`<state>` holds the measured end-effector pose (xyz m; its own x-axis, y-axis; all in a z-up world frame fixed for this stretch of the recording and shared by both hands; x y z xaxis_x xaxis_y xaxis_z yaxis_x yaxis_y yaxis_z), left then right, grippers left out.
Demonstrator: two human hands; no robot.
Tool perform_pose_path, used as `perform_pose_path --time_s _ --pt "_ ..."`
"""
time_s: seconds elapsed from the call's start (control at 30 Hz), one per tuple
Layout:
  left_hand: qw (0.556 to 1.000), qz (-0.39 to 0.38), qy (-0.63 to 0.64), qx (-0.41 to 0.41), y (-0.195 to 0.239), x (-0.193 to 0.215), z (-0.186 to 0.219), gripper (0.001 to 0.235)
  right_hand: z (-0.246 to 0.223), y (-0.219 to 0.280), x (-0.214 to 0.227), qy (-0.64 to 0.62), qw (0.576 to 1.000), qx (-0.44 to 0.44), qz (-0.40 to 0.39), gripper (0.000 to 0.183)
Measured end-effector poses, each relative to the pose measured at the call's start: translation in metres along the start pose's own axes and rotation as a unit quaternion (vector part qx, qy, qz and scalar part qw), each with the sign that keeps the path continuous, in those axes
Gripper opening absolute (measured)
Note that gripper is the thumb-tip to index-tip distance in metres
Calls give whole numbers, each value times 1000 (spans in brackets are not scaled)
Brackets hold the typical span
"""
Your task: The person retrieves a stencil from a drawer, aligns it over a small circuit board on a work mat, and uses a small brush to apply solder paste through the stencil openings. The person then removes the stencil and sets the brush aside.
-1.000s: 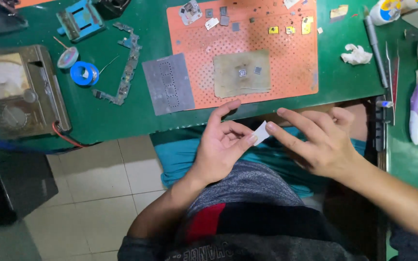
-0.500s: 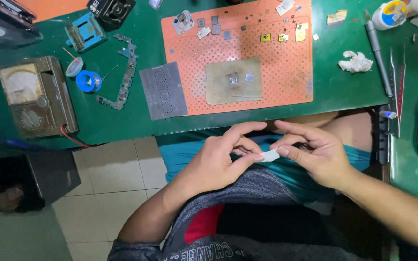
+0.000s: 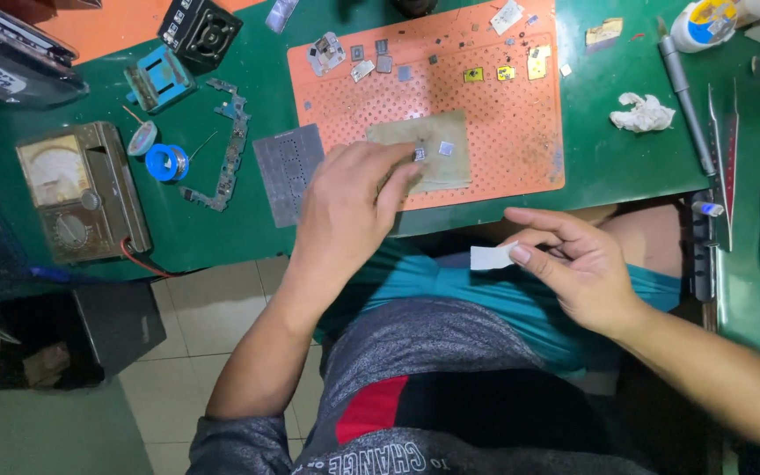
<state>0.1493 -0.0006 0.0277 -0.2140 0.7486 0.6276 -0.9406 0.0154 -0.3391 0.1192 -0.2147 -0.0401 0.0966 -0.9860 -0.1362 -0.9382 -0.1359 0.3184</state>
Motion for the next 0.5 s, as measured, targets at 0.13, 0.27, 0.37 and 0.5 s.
perform_pose_path --time_s 0.13,0.27,0.37,0.5 --pt "985 -2 -172 -19 -3 -8 -3 16 2 -3 -2 1 1000 -6 -11 36" --pt "986 -17 -167 2 -5 -13 -6 10 2 -4 -2 4 1000 -3 -15 35" --pt "995 -20 -89 27 -2 -15 0 12 4 -2 0 3 1000 -10 -13 35" --pt "989 -25 116 93 18 -14 25 6 4 2 -1 -12 1000 1 -13 35"
Point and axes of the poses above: each hand's wrist, its own y-axis away from the middle knuckle, its own x-axis out of the back of the hand, z = x × y, the point moved 4 cm from there along -y, towards the middle knuckle, and after that the axes turned 9 degrees about z, right-handed, at the moved point
